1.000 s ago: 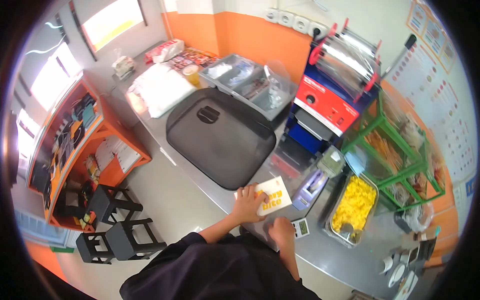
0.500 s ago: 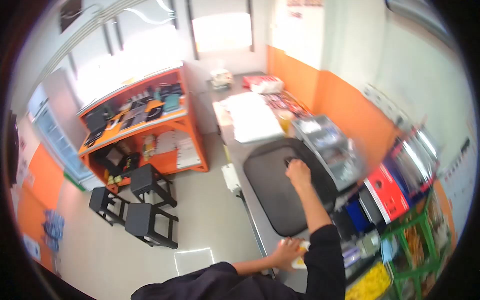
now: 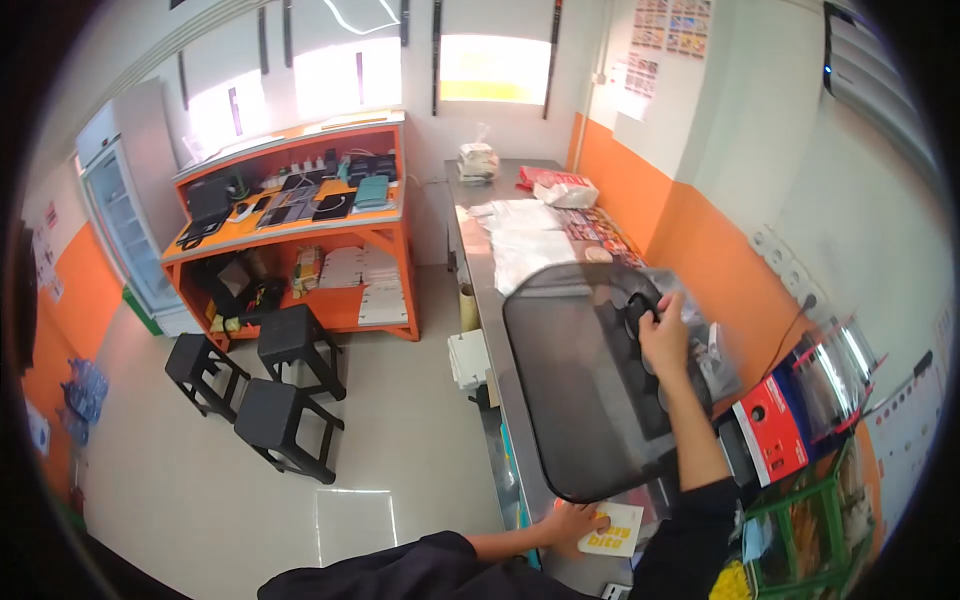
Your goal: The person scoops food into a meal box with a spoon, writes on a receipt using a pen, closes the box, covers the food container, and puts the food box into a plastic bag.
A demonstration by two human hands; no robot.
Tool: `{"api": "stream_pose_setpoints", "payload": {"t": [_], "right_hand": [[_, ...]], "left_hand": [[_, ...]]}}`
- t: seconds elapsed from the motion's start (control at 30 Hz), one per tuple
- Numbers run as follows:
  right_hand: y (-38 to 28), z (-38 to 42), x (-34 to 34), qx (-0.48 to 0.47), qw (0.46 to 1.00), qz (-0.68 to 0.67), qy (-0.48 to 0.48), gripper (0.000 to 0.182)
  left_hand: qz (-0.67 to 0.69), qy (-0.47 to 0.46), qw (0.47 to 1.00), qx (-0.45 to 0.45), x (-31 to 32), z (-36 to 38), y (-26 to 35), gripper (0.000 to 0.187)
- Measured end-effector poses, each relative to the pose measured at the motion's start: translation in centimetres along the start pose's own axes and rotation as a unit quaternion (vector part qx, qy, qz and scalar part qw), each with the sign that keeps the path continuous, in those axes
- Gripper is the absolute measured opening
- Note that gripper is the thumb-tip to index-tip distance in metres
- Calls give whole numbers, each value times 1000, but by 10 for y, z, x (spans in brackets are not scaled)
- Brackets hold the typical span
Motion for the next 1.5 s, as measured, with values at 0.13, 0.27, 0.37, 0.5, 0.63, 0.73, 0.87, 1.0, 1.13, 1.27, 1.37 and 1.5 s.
{"api": "stream_pose_setpoints", "payload": {"t": [0.13, 0.27, 0.37, 0.5, 0.63, 0.73, 0.87, 1.0, 1.13, 1.27, 1.37, 1.5], "right_hand": [[-55, -4, -127, -30, 996, 37, 76, 29], [-81, 31, -253, 57, 990, -51, 116, 26], [-92, 66, -338, 125, 975, 14, 181, 23], [-93, 138, -437, 226, 939, 45, 254, 19], [-98, 215, -502, 274, 902, 98, 319, 19], [-95, 264, -540, 335, 860, 162, 350, 18], [-59, 327, -576, 372, 827, 227, 355, 19], [-27, 375, -597, 381, 784, 355, 338, 25], [-36, 385, -605, 339, 774, 413, 340, 26], [-51, 404, -630, 327, 767, 381, 399, 25], [-64, 420, -643, 322, 730, 455, 395, 26], [-71, 455, -657, 319, 721, 448, 422, 20]], "left_hand": [[-9, 118, 993, 10, 22, -2, -19, 55], [-21, -67, 998, -2, 7, -13, -29, 84], [-21, -4, 996, 83, 3, -27, -47, 74], [9, -21, 999, 28, 9, -33, -77, 65], [-24, 13, 999, 31, -10, -41, -67, 59], [-49, 10, 999, 14, -9, -47, -69, 60], [-33, 17, 999, 13, -12, -47, -68, 59], [56, 109, 991, 58, -37, -49, -36, 49], [287, 49, 953, 81, -15, -47, 50, 26], [461, -189, 867, 29, 125, -19, 144, 38], [422, -235, 875, -6, 215, -28, 173, 52], [452, -352, 792, -208, 293, -38, 177, 69]]}}
Point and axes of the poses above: each hand's wrist, its own z-axis away from the middle knuckle, its own x-axis out of the palm, y = z × x, the point moved 9 cm from there along -z, towards the middle knuckle, and after that the axes turned 15 degrees about y, right-handed, at the moved point
